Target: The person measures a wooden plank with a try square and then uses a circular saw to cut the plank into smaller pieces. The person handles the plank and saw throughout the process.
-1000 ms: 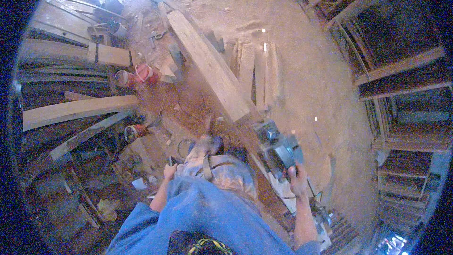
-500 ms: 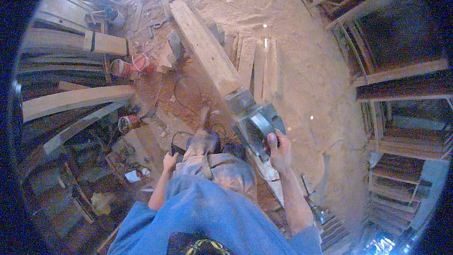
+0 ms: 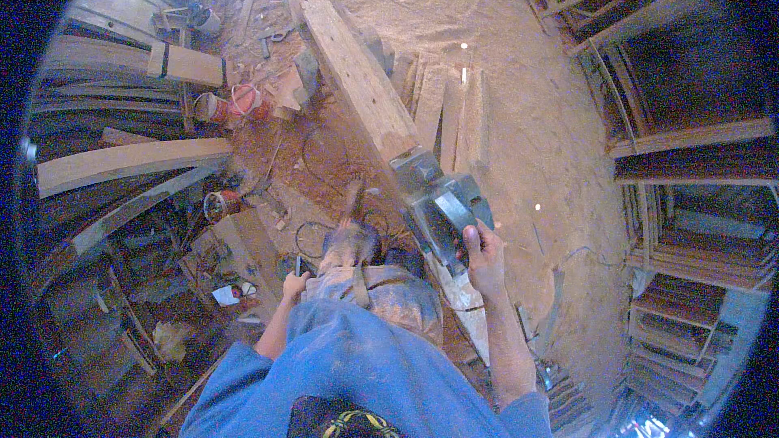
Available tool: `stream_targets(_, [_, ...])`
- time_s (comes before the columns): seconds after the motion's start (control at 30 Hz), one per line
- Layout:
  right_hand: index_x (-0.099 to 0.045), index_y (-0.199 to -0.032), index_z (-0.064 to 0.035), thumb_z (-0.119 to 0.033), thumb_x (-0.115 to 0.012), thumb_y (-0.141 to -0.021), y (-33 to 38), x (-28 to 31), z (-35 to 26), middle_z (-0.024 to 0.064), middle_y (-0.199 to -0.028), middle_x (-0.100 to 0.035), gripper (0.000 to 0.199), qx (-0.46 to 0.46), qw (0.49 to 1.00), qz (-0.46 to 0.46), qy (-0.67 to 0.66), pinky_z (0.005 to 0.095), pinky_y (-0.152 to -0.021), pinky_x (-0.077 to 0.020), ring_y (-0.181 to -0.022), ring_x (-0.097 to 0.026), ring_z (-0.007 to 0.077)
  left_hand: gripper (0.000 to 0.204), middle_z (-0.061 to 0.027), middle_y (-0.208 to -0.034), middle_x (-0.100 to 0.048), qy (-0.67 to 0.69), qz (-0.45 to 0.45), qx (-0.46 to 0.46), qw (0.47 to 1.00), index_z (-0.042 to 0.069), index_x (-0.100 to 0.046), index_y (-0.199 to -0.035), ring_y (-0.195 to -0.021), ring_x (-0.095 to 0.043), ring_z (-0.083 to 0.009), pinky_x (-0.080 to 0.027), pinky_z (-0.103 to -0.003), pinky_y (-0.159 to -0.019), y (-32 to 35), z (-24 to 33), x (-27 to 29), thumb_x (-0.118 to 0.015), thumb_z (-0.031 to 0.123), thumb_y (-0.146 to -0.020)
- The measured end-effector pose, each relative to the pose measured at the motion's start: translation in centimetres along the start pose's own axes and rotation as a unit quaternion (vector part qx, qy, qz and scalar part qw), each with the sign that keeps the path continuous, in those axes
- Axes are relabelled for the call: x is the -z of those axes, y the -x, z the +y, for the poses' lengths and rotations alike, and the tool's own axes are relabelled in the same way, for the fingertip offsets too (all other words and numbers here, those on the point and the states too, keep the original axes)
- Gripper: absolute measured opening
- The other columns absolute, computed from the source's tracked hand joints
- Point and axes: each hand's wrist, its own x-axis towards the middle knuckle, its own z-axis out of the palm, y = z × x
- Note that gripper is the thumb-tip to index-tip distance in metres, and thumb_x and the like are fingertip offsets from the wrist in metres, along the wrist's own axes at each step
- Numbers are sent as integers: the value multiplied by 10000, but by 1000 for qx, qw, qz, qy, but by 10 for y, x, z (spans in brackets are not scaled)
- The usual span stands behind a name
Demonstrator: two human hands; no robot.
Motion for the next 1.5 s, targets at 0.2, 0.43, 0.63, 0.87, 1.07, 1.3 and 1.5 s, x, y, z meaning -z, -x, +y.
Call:
stream_targets(0.2, [-630, -950, -44, -503, -502, -1030, -5, -2, -6, 20, -786, -621, 483, -21, 1000, 2, -1, 244, -603, -460, -652, -567, 90, 719, -261, -1274, -634, 41, -64, 13, 997, 5, -601, -1307, -1213, -603, -384, -476, -448, -1013, 19, 48, 30, -690, 521, -814])
stream_targets(0.43, [-627, -941, -53, -481, -494, -1041, -41, -21, -22, 8, -756, -606, 458, 25, 1000, 0, 16, 239, -572, -448, -625, -546, 84, 769, -256, -1309, -617, 27, -35, -3, 999, 18, -573, -1359, -1223, -596, -383, -471, -447, -1023, 0, 48, 16, -692, 548, -814])
stream_targets(0.63, [-640, -941, -14, -486, -510, -1030, -111, -52, -46, 26, -728, -597, 498, 34, 997, 6, 72, 295, -618, -451, -669, -563, 123, 710, -250, -1224, -664, -2, -33, -5, 999, 22, -631, -1269, -1169, -623, -405, -488, -459, -990, -21, 36, 8, -676, 559, -806])
stream_targets(0.87, [-673, -963, 36, -504, -514, -1023, -221, -107, -101, 59, -748, -630, 565, 92, 992, 2, 85, 328, -655, -468, -695, -591, 153, 670, -251, -1206, -668, 11, -50, 32, 998, 13, -657, -1194, -1154, -629, -405, -493, -469, -980, -32, 58, 37, -672, 554, -800])
stream_targets(1.07, [-697, -1058, 18, -525, -515, -1015, -312, -162, -151, 98, -875, -682, 574, 102, 993, -15, 65, 309, -719, -473, -793, -610, 158, 644, -263, -1237, -650, 43, 13, 43, 998, 9, -625, -1266, -1172, -616, -411, -472, -479, -1009, -62, 68, 68, -612, 520, -874])
stream_targets(1.3, [-705, -1037, -7, -652, -496, -969, -409, -220, -199, 86, -788, -632, 682, 145, 982, -2, 117, 311, -632, -448, -673, -585, 182, 540, -286, -1058, -700, 170, 214, 114, 955, -38, -707, -1083, -998, -670, -461, -498, -524, -886, -109, 116, 151, -548, 451, -918])
stream_targets(1.5, [-700, -1024, 61, -644, -481, -975, -469, -264, -242, 189, -874, -702, 740, 141, 980, 10, 141, 404, -764, -504, -854, -684, 297, 427, -112, -949, -677, 466, 330, 34, 820, -74, -632, -1054, -780, -647, -247, -520, -394, -731, -144, 228, 249, -552, 342, -1004])
